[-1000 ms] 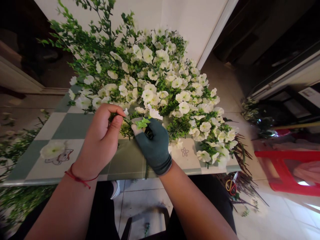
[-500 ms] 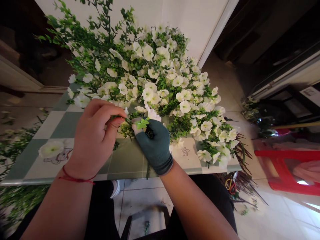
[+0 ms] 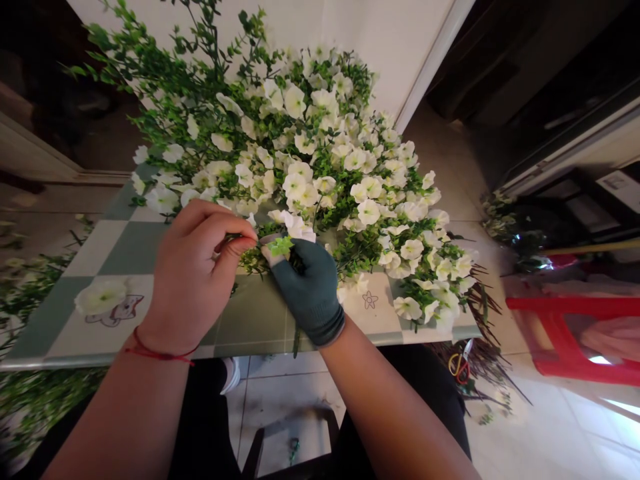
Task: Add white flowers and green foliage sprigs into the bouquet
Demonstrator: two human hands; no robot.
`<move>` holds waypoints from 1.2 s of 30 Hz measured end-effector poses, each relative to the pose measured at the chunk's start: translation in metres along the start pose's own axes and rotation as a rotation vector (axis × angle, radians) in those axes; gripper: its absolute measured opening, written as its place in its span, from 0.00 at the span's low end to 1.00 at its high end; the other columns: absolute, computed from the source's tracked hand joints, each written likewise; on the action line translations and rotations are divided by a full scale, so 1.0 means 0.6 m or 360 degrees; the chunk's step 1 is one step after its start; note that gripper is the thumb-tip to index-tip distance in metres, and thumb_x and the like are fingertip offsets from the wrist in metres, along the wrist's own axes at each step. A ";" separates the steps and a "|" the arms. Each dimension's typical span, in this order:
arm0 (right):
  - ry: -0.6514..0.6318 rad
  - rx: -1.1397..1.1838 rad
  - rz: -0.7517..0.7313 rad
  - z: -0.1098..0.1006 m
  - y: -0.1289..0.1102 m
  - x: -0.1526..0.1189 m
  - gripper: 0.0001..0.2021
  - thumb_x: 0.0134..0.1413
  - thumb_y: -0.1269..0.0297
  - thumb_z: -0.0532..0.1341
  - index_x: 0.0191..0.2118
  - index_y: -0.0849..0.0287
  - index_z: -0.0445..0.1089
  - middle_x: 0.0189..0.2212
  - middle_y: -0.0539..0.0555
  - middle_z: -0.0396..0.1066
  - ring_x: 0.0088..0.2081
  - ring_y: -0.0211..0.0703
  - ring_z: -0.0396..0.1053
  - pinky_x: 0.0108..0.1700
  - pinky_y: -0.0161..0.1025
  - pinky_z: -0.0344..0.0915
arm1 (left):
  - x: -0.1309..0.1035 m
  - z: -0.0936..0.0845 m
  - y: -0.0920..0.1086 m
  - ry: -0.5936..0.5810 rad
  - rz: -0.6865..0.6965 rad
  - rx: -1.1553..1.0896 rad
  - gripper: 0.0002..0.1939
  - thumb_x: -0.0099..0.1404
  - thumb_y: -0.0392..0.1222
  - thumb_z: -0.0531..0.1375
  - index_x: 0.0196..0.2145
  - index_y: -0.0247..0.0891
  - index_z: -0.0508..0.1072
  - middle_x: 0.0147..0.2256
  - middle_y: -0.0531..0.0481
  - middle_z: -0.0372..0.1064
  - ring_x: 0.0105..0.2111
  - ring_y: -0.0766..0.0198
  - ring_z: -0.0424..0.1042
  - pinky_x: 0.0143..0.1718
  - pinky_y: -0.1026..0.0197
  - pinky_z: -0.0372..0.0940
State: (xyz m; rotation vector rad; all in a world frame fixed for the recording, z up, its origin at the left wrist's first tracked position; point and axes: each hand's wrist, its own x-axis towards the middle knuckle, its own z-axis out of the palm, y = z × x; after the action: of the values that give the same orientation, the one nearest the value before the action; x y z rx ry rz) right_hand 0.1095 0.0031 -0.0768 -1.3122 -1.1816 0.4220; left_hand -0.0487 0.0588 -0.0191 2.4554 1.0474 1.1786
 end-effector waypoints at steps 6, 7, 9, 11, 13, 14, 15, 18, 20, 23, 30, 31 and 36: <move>0.0002 -0.0077 -0.0011 0.001 0.002 0.002 0.05 0.65 0.58 0.70 0.40 0.52 0.83 0.39 0.52 0.86 0.39 0.46 0.82 0.43 0.43 0.77 | -0.002 0.009 0.006 0.0045 -0.0015 0.0029 0.10 0.75 0.29 0.61 0.38 0.41 0.76 0.41 0.48 0.72 0.40 0.60 0.74 0.40 0.59 0.71; 0.0001 -0.0096 -0.0011 0.001 0.005 0.002 0.05 0.65 0.58 0.70 0.40 0.52 0.82 0.38 0.52 0.86 0.39 0.45 0.81 0.43 0.43 0.77 | -0.003 0.011 0.007 0.0050 -0.0025 0.0033 0.10 0.75 0.28 0.61 0.37 0.41 0.76 0.41 0.48 0.73 0.40 0.60 0.74 0.40 0.59 0.71; 0.0004 -0.0100 -0.0017 0.002 0.009 0.001 0.06 0.65 0.58 0.70 0.39 0.53 0.82 0.39 0.53 0.86 0.39 0.46 0.82 0.45 0.44 0.77 | -0.005 0.013 0.009 0.0066 -0.0055 0.0019 0.10 0.74 0.27 0.63 0.37 0.41 0.77 0.41 0.48 0.73 0.39 0.60 0.75 0.40 0.58 0.71; 0.0029 -0.0081 -0.0025 0.003 0.012 0.001 0.06 0.65 0.58 0.70 0.40 0.53 0.83 0.40 0.53 0.87 0.41 0.47 0.83 0.47 0.45 0.79 | -0.006 0.016 0.011 0.0079 -0.0088 -0.0012 0.10 0.73 0.27 0.64 0.37 0.41 0.77 0.40 0.49 0.73 0.39 0.60 0.75 0.39 0.58 0.70; 0.0053 -0.0057 -0.0041 0.002 0.011 0.001 0.05 0.65 0.58 0.71 0.41 0.52 0.83 0.39 0.53 0.86 0.41 0.47 0.84 0.48 0.46 0.80 | -0.007 0.018 0.014 0.0083 -0.0111 -0.0047 0.09 0.72 0.28 0.65 0.37 0.42 0.77 0.40 0.49 0.73 0.39 0.60 0.75 0.39 0.57 0.70; 0.0067 -0.0041 -0.0051 0.001 0.010 0.001 0.05 0.65 0.58 0.72 0.41 0.52 0.83 0.39 0.52 0.86 0.41 0.47 0.84 0.49 0.46 0.80 | -0.006 0.020 0.015 0.0076 -0.0126 -0.0067 0.09 0.72 0.28 0.66 0.37 0.42 0.77 0.40 0.49 0.74 0.39 0.59 0.75 0.40 0.57 0.71; 0.0079 -0.0016 -0.0062 0.000 0.008 0.002 0.05 0.65 0.58 0.72 0.41 0.51 0.82 0.39 0.51 0.86 0.42 0.46 0.84 0.50 0.45 0.81 | -0.005 0.021 0.016 0.0065 -0.0144 -0.0091 0.09 0.72 0.28 0.66 0.37 0.42 0.77 0.40 0.49 0.74 0.40 0.59 0.76 0.41 0.57 0.71; 0.0088 0.0083 -0.0035 -0.001 0.001 0.005 0.06 0.64 0.58 0.73 0.41 0.52 0.81 0.39 0.49 0.86 0.42 0.44 0.84 0.49 0.43 0.81 | -0.002 0.022 0.019 0.0018 -0.0241 -0.0162 0.09 0.73 0.28 0.66 0.38 0.41 0.77 0.41 0.49 0.73 0.40 0.60 0.75 0.43 0.56 0.72; 0.0059 0.0146 0.0005 -0.001 -0.002 0.007 0.07 0.62 0.57 0.75 0.41 0.52 0.81 0.38 0.49 0.86 0.41 0.43 0.84 0.49 0.42 0.82 | 0.001 0.019 0.020 -0.0038 -0.0326 -0.0216 0.08 0.73 0.29 0.65 0.39 0.41 0.77 0.41 0.49 0.73 0.36 0.62 0.73 0.40 0.58 0.71; 0.0017 0.0182 0.0004 0.001 -0.002 0.010 0.08 0.62 0.56 0.75 0.42 0.52 0.82 0.40 0.49 0.86 0.43 0.44 0.85 0.50 0.43 0.82 | 0.001 0.013 0.021 -0.0131 -0.0439 -0.0312 0.09 0.74 0.30 0.63 0.46 0.42 0.79 0.45 0.49 0.73 0.34 0.64 0.71 0.37 0.59 0.70; 0.0086 0.0110 -0.0007 0.002 -0.002 0.007 0.15 0.63 0.53 0.75 0.51 0.52 0.81 0.48 0.55 0.87 0.50 0.50 0.85 0.58 0.50 0.81 | -0.009 0.007 0.007 0.0156 -0.0512 -0.0655 0.28 0.71 0.36 0.69 0.65 0.50 0.73 0.54 0.46 0.74 0.43 0.60 0.75 0.41 0.57 0.75; 0.0080 0.0088 0.0003 0.001 -0.003 0.007 0.15 0.62 0.53 0.75 0.51 0.52 0.82 0.49 0.55 0.87 0.50 0.50 0.85 0.57 0.50 0.81 | -0.009 0.005 0.005 0.0211 -0.0495 -0.0705 0.28 0.71 0.37 0.70 0.65 0.51 0.73 0.55 0.46 0.74 0.46 0.58 0.76 0.42 0.57 0.75; 0.0062 -0.0034 -0.0026 -0.003 -0.005 0.003 0.14 0.65 0.52 0.73 0.50 0.52 0.83 0.46 0.55 0.87 0.47 0.49 0.85 0.53 0.48 0.81 | -0.005 -0.011 -0.001 0.0544 -0.0455 -0.1127 0.18 0.76 0.46 0.70 0.61 0.54 0.78 0.59 0.47 0.76 0.63 0.53 0.74 0.55 0.55 0.74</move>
State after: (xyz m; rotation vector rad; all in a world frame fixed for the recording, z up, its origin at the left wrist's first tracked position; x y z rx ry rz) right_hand 0.1106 0.0026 -0.0730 -1.3225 -1.1662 0.3714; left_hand -0.0553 0.0564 -0.0169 1.5519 0.8214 1.5603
